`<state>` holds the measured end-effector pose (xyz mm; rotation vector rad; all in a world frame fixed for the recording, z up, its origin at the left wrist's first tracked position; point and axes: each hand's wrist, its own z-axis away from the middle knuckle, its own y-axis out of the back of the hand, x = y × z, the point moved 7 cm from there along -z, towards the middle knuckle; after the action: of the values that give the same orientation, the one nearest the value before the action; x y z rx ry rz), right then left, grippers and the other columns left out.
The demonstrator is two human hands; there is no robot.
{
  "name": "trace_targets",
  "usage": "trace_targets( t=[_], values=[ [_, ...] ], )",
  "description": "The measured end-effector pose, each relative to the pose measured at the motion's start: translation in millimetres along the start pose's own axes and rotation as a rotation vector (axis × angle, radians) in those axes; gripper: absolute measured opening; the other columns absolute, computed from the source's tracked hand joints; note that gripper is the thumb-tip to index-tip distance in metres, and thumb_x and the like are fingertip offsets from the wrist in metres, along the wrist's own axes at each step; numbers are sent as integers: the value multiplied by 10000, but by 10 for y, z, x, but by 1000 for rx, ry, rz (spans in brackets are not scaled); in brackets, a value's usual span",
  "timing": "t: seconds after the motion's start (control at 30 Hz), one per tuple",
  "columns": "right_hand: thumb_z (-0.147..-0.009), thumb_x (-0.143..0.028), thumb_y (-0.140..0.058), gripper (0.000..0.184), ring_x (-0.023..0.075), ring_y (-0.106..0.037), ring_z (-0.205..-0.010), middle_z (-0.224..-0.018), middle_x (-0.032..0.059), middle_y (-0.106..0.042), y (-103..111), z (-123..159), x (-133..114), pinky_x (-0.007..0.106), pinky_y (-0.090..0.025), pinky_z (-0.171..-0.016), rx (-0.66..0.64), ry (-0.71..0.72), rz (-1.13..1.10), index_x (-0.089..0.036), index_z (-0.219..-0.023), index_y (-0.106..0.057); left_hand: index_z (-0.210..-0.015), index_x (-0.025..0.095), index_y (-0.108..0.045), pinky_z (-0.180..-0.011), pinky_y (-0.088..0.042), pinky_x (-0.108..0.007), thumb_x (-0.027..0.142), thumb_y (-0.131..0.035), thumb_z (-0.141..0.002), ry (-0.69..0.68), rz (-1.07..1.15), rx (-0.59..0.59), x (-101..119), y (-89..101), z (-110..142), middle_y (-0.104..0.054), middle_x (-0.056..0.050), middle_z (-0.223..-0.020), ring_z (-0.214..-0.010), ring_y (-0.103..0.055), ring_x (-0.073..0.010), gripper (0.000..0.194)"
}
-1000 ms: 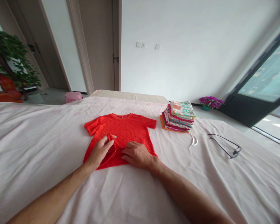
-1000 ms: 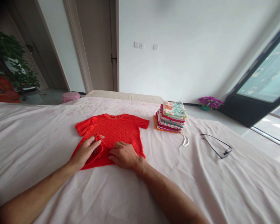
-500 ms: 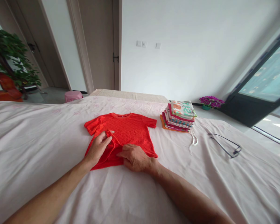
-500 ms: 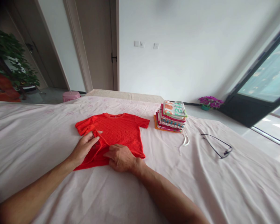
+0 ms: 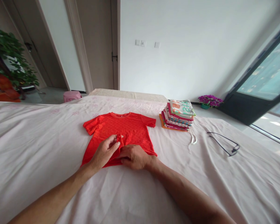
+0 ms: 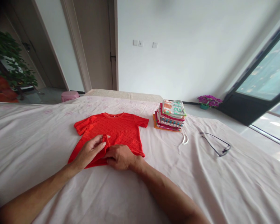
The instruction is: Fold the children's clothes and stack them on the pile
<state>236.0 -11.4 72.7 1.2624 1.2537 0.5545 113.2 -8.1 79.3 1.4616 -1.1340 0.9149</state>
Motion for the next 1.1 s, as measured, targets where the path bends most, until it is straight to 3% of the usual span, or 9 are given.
trace_targets(
  t=[0.1,0.23,0.43,0.6,0.7,0.83,1.1],
  values=[
    [-753,-49,-467,355,138,-628,-881,-964,14,-709,123,88,287,228,-450,-805,121,-146,-208,-193,-955,-721,-1139,179,-621,-933,-490,-314,405,-557,-855,-19,0,-22,-112,-101,21,-702,-57,-1100,-1040,-645,-208,368],
    [-678,-48,-455,341,133,-622,-761,-832,8,-707,236,205,627,218,-457,-734,243,-367,-293,-164,-832,-736,-1208,178,-600,-901,-498,-319,376,-564,-853,-12,-107,-58,-237,-208,59,-692,-58,-1031,-958,-647,-187,408],
    [-744,-87,-440,323,100,-548,-538,-644,-19,-630,194,297,865,193,-417,-545,95,-584,-527,-147,-887,-723,-1120,192,-645,-847,-509,-305,267,-532,-863,-45,-227,-212,-221,-352,142,-686,-58,-1028,-878,-644,-164,291],
    [-934,-247,-429,267,95,-548,-523,-679,-6,-649,242,310,778,200,-422,-537,-25,-510,-529,-156,-872,-672,-1042,213,-668,-890,-495,-329,200,-554,-842,-155,-310,-243,-157,-359,190,-670,-65,-1040,-963,-627,-187,231],
    [-842,-331,-640,189,88,-547,-586,-730,-32,-649,230,310,727,174,-380,-524,-59,-466,-379,-182,-950,-684,-1073,225,-651,-919,-486,-346,198,-585,-835,-199,-337,-244,-133,-360,222,-655,-65,-1063,-1016,-610,-199,249],
    [-755,-174,-660,206,73,-538,-616,-751,-51,-639,174,279,655,159,-349,-528,-95,-378,-305,-177,-959,-688,-1053,222,-615,-822,-516,-324,213,-646,-799,-202,-361,-173,-168,-316,234,-623,-46,-1020,-881,-607,-174,256],
    [-691,-39,-584,211,104,-574,-767,-853,-10,-653,429,231,459,180,-389,-665,71,-191,-28,-180,-823,-668,-990,218,-583,-775,-511,-306,167,-643,-783,-210,-404,-136,-176,-283,250,-602,-27,-965,-834,-585,-160,221]
  ],
)
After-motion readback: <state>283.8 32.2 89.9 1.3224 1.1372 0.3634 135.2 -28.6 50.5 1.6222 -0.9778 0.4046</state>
